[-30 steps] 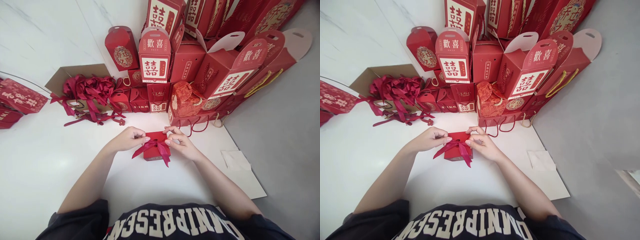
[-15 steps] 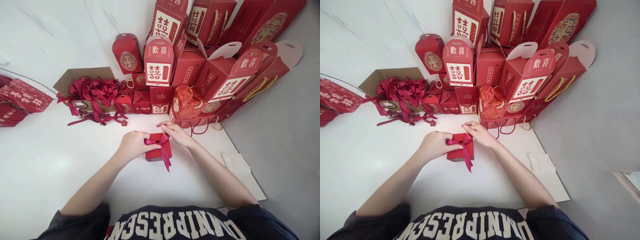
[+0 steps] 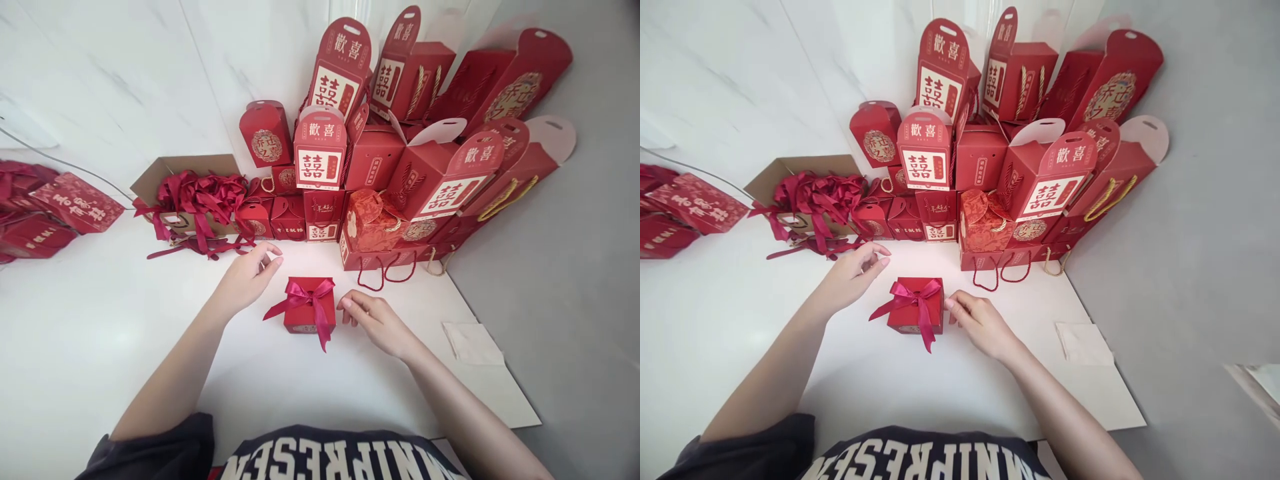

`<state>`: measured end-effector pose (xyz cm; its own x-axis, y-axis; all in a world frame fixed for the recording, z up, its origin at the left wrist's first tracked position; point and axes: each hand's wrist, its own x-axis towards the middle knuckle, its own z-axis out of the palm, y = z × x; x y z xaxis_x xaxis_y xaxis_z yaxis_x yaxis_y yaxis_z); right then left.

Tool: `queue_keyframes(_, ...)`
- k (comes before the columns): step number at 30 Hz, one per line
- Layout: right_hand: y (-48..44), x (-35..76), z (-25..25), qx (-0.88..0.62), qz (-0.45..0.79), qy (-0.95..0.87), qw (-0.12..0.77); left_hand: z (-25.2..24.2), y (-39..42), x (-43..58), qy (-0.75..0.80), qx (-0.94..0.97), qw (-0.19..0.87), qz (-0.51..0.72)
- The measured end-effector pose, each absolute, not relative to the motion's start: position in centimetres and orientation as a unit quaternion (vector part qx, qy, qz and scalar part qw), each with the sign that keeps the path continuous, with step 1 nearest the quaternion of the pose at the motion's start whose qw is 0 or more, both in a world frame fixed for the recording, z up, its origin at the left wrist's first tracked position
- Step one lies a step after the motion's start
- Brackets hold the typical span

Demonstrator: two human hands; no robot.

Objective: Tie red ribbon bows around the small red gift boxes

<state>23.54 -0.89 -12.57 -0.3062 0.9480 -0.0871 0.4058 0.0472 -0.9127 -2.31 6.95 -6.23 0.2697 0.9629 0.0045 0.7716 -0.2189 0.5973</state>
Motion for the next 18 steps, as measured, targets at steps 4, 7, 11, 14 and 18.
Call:
queue_keyframes(4,-2.3,22.2,-11.9,-0.408,0.543,-0.692,0.242,-5.1,5.0,-2.1,0.610,0.757,0.204,0.113)
queue_keyframes(7,-2.8,21.4,-12.3,-0.351,0.570,-0.711,0.214,-5.2,3.7,-2.2,0.585,0.791,0.171,0.046)
queue_keyframes(11,-3.0,21.0,-13.7,-0.363,0.558,-0.710,0.231,-5.6,3.0,-3.5,0.516,0.835,0.190,-0.006)
queue_keyframes(14,-3.1,21.0,-14.5,-0.376,0.554,-0.704,0.236,-5.7,2.8,-5.1,0.501,0.833,0.233,-0.004)
queue_keyframes(18,-3.1,21.1,-14.9,-0.397,0.548,-0.695,0.244,-5.4,2.5,-8.1,0.570,0.773,0.272,0.060)
